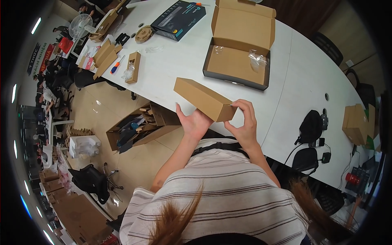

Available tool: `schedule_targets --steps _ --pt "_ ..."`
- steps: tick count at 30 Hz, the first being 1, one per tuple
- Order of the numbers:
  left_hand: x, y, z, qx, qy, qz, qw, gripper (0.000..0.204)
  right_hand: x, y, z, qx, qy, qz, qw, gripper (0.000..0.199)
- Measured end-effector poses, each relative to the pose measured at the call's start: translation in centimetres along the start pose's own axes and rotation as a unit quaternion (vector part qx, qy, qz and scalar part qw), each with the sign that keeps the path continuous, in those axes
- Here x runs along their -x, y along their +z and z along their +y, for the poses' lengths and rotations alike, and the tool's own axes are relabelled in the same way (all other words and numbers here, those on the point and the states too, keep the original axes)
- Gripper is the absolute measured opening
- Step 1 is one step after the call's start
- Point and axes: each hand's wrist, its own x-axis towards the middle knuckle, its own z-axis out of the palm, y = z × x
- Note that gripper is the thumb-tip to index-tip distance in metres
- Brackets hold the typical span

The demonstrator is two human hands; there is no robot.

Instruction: Folding and assembling cardboard box components and inserts.

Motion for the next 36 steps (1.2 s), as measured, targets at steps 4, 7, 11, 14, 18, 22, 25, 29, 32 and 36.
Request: schedule_targets --steps 4,7,11,14,18,22,25,29,32,36 --pt "-1.5 -0.7 -0.5 -0.226 0.059 0.123 0.964 0.062 -0.4 -0.5 -1.1 0.208 -0.128 -0.042 0.969 0.053" --pt "-2.1 -0.6 -1.1 -0.188 0.035 0.105 0.976 0.059 -1.1 -1.2 -1.6 0.219 -0.177 -0.062 0.957 0.053" --pt "-2.5 -0.3 -2.0 -0.182 0.029 0.115 0.976 0.058 -3.0 -2.0 -1.4 0.232 -0.214 -0.078 0.945 0.056" --pt "-2.7 -1.3 -2.2 -0.197 0.052 0.124 0.971 0.058 -3.6 -2.3 -0.9 0.215 -0.203 -0.145 0.944 0.057" --pt "-2.9 -1.5 -2.0 -0.281 0.105 0.130 0.945 0.058 -3.6 -1.4 0.0 0.236 -0.220 -0.172 0.931 0.053" --pt "-3.8 0.0 0.3 -0.147 0.109 0.184 0.966 0.060 -2.9 -0.6 2.1 0.247 -0.330 -0.010 0.911 0.039" --pt "-4.1 -0.9 2.5 -0.086 0.138 0.227 0.960 0.061 -2.4 -1.0 0.7 0.200 -0.230 0.017 0.952 0.036" --pt "-3.5 0.7 1.6 -0.195 0.173 0.205 0.943 0.059 -1.1 0.2 1.9 -0.010 0.036 0.040 0.998 0.039" --pt "-3.6 2.1 -0.2 -0.241 0.193 0.176 0.935 0.056 -0.7 1.4 1.4 -0.133 0.091 0.001 0.987 0.069" --pt "-3.6 3.4 -2.7 -0.258 0.220 0.152 0.928 0.053 -1.1 2.2 1.1 -0.155 0.038 -0.002 0.987 0.078"
